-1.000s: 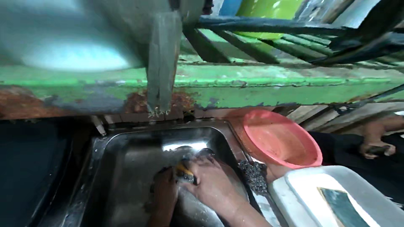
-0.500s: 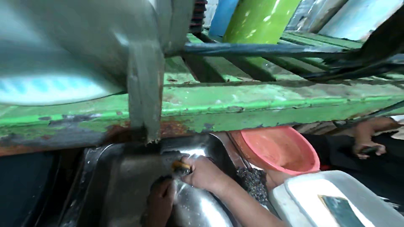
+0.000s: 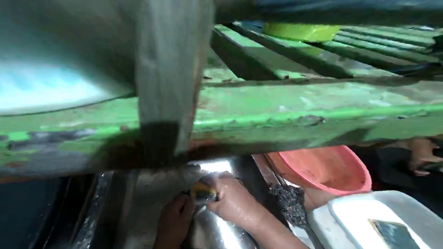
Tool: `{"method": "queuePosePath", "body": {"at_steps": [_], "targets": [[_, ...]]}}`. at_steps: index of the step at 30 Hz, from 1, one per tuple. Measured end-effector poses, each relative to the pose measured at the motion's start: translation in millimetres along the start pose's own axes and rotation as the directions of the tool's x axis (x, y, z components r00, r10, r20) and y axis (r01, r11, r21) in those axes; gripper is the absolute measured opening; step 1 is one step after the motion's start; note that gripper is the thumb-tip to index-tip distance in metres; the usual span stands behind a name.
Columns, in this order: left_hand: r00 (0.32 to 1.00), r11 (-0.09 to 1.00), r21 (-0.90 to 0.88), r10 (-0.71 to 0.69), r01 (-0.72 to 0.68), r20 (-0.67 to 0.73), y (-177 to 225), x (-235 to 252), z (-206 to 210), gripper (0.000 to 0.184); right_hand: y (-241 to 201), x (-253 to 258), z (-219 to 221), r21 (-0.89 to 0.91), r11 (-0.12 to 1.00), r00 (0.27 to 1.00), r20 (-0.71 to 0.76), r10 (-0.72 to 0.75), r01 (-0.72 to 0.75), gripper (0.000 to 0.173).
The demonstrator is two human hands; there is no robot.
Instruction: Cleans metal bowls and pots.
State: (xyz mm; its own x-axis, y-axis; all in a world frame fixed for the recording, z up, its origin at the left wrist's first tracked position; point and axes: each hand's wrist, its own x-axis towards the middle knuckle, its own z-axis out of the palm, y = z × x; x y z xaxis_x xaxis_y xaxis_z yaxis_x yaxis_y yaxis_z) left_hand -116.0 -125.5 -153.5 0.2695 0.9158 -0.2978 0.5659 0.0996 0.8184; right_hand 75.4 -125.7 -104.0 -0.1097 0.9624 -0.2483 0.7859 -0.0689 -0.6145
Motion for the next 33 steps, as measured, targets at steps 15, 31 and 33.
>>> {"method": "queuePosePath", "body": {"at_steps": [15,31,33], "targets": [[0.978,0.997,-0.064,-0.063,0.051,-0.198,-2,-7,20,0.036,5,-44,31,-0.104,0.995,0.945,-0.327,-0.026,-0.008,0.044],[0.969,0.992,-0.06,-0.12,0.11,-0.215,-1,26,12,0.044,44,-60,84,-0.429,0.833,0.64,-0.54,-0.546,0.349,0.039],[0.957,0.987,-0.084,-0.157,0.141,-0.243,-12,27,9,0.043,67,-58,78,-0.002,0.969,0.713,-0.677,-0.184,0.248,0.042]]}}
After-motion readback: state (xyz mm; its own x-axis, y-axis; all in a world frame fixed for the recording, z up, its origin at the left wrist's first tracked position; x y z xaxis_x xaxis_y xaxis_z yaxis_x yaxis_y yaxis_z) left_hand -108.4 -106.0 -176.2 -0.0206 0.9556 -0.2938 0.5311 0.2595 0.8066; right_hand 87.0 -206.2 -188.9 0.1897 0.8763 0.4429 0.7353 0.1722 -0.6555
